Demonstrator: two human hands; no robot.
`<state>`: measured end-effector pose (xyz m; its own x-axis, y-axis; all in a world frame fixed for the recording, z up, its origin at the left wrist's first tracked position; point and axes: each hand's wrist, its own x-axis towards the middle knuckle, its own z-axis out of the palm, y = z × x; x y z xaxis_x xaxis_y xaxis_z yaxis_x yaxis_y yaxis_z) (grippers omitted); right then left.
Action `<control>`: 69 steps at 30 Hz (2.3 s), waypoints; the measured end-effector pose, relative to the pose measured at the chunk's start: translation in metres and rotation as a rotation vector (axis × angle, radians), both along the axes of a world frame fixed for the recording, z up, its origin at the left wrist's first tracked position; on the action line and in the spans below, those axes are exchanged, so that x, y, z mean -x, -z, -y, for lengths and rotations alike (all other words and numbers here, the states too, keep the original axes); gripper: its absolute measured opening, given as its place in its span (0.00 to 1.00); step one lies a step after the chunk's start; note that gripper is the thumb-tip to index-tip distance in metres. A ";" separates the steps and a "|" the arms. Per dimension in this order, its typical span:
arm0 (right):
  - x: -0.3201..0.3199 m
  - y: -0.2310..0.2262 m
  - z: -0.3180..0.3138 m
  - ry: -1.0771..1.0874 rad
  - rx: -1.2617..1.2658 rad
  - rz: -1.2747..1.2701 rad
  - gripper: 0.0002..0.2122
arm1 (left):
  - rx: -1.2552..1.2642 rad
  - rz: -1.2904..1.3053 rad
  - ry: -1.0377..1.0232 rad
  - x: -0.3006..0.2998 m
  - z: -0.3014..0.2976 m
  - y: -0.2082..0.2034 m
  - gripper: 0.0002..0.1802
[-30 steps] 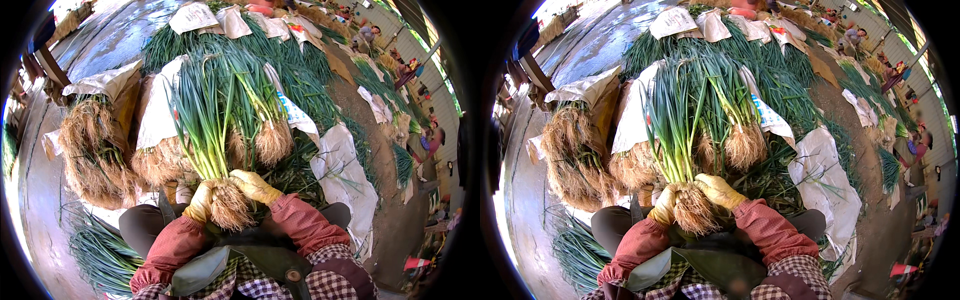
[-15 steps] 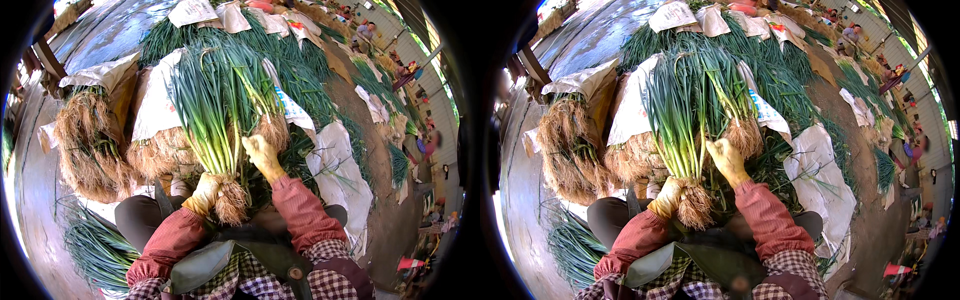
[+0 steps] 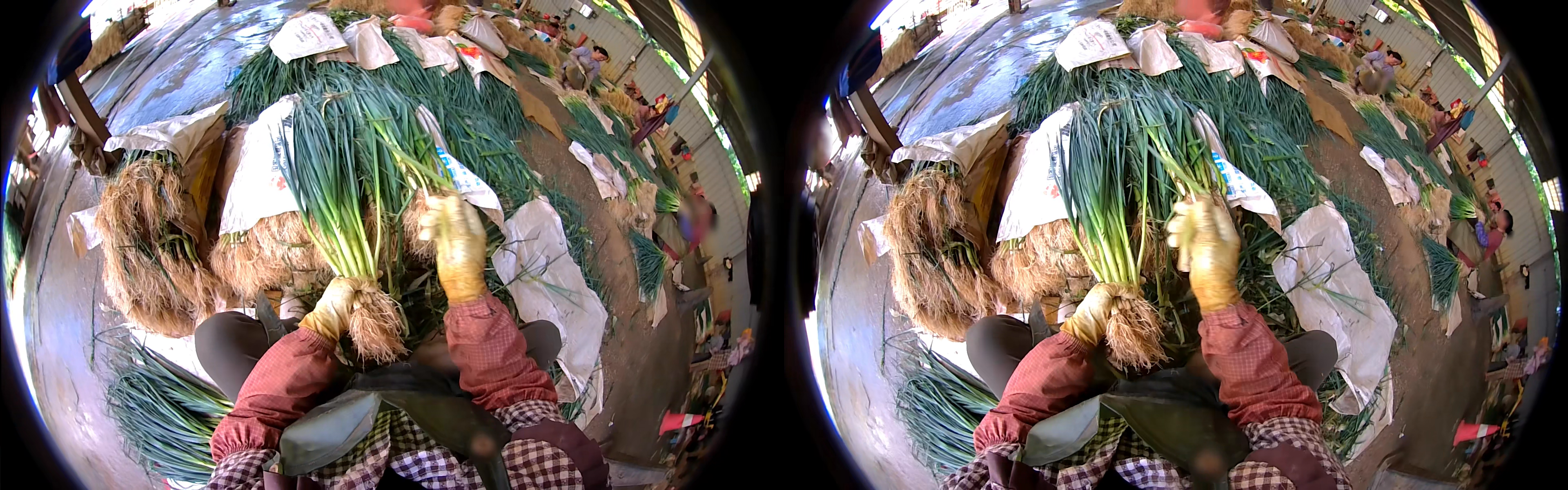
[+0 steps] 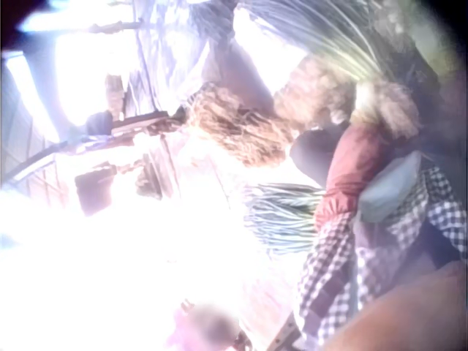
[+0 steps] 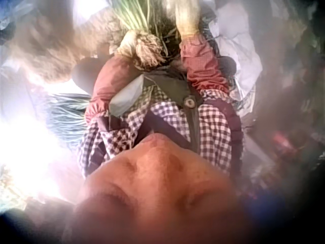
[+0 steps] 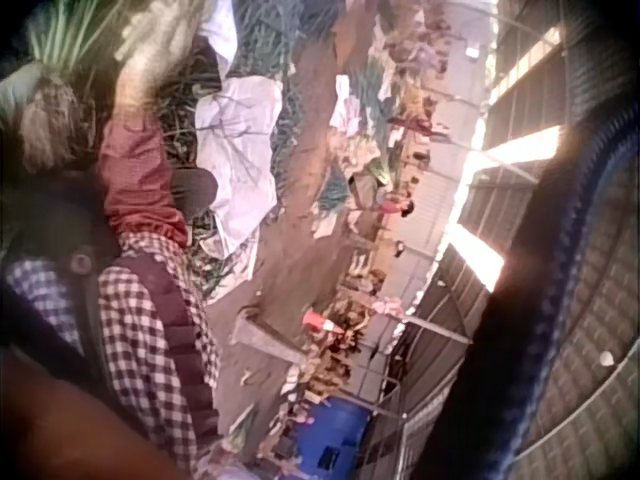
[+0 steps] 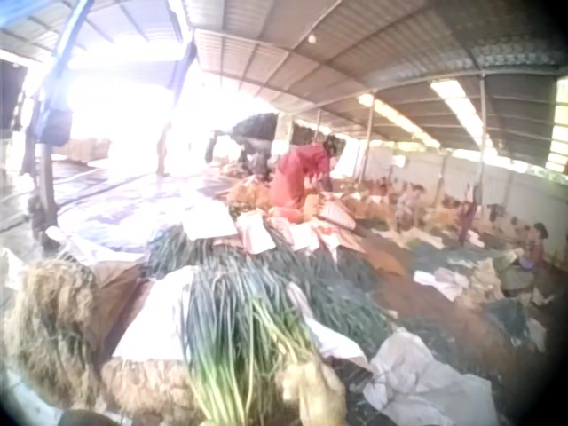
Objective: The person cleans green onions by hand, removing loose outer layers and dirt from the stalks and roots. The person gathers a bunch, strips away debris, and places the cleaned onions onto a pile.
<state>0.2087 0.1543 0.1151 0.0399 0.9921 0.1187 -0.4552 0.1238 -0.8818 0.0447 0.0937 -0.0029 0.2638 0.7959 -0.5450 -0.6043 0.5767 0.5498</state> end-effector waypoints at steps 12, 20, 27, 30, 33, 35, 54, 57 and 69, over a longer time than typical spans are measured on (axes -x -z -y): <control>-0.037 0.076 -0.082 0.273 -0.395 1.541 0.15 | -0.020 0.456 -0.050 -0.005 -0.001 -0.014 0.13; -0.017 0.101 -0.134 -0.277 0.360 0.482 0.16 | -0.156 0.222 -0.214 0.010 -0.017 -0.018 0.18; 0.006 0.094 0.000 -0.413 0.291 0.391 0.10 | 0.082 0.303 -0.189 -0.020 -0.010 -0.042 0.13; -0.035 0.077 -0.002 0.037 0.146 0.203 0.11 | -0.048 0.323 -0.133 0.008 -0.011 0.002 0.14; -0.126 0.119 0.013 0.296 0.342 0.059 0.15 | -0.101 0.330 -0.165 0.002 -0.010 -0.019 0.20; -0.164 0.177 0.039 -0.019 0.935 -0.031 0.20 | -0.150 0.319 -0.157 -0.004 -0.016 -0.010 0.20; 0.023 0.099 -0.098 -0.433 0.523 0.568 0.12 | -0.098 0.290 -0.251 0.007 -0.015 -0.027 0.15; 0.013 0.117 -0.055 -0.458 0.400 0.636 0.16 | -0.038 0.282 -0.116 -0.009 -0.014 -0.033 0.12; -0.008 0.077 0.015 -0.076 -1.124 1.470 0.06 | 0.007 0.302 -0.128 -0.008 -0.007 -0.005 0.07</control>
